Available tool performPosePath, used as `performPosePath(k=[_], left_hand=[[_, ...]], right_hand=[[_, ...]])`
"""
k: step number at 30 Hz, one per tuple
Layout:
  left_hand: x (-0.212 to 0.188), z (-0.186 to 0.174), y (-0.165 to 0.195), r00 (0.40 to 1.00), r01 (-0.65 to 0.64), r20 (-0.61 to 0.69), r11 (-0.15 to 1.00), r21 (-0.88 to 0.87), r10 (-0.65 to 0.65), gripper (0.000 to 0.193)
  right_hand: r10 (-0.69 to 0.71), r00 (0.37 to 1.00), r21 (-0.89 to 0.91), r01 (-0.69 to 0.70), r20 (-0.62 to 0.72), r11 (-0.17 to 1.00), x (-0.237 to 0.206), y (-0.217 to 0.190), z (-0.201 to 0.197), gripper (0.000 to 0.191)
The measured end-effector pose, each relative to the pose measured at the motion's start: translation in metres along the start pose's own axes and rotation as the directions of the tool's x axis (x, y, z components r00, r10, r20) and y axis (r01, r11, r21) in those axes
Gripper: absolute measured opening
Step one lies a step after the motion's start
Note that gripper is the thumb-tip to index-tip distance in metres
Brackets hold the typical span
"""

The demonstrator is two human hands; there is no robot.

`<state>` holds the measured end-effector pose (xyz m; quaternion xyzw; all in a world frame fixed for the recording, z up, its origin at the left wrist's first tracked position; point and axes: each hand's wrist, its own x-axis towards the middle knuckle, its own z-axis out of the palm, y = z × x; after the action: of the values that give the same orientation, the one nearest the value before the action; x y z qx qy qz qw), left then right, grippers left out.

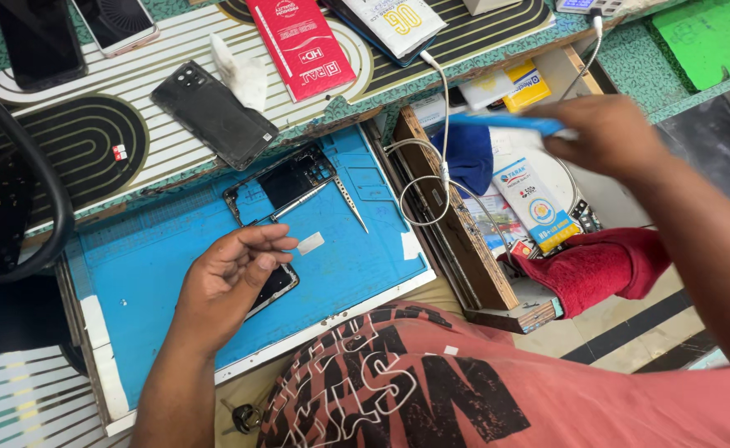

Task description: The person holds a disassembled smartphone frame, wipes the old display area, applies adhesive strips to the frame, peels the backing from a new display panel, aligns and presses the panel onto the frame, reconnects the battery and powers the phone on to the boot screen.

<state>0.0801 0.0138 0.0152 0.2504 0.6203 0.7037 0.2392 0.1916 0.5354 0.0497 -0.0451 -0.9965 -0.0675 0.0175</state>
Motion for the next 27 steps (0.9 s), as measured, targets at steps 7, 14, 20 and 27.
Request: performPosePath(k=[7,14,20,27], left_hand=[[0.02,0.03,0.017,0.995,-0.049,0.091,0.976,0.214,0.03,0.044],[0.037,0.107,0.055,0.831,-0.551,0.224,0.809,0.203,0.509,0.129],[0.03,0.11,0.077,0.854,-0.511,0.135,0.762,0.398,0.502,0.078],[0.029,0.102,0.077,0.858,-0.498,0.18,0.694,0.52,0.481,0.082]], right_hand=[[0.272,0.962,0.995,0.024,0.003,-0.095,-0.048,0.002,-0.011,0.016],[-0.056,0.957,0.716,-0.25,0.284,-0.652,-0.041,-0.137,-0.031,0.05],[-0.323,0.87,0.662,-0.494,0.374,-0.563,-0.034,-0.2,-0.048,0.065],[-0.42,0.904,0.988,-0.125,0.074,-0.093,-0.026,-0.201,-0.057,0.102]])
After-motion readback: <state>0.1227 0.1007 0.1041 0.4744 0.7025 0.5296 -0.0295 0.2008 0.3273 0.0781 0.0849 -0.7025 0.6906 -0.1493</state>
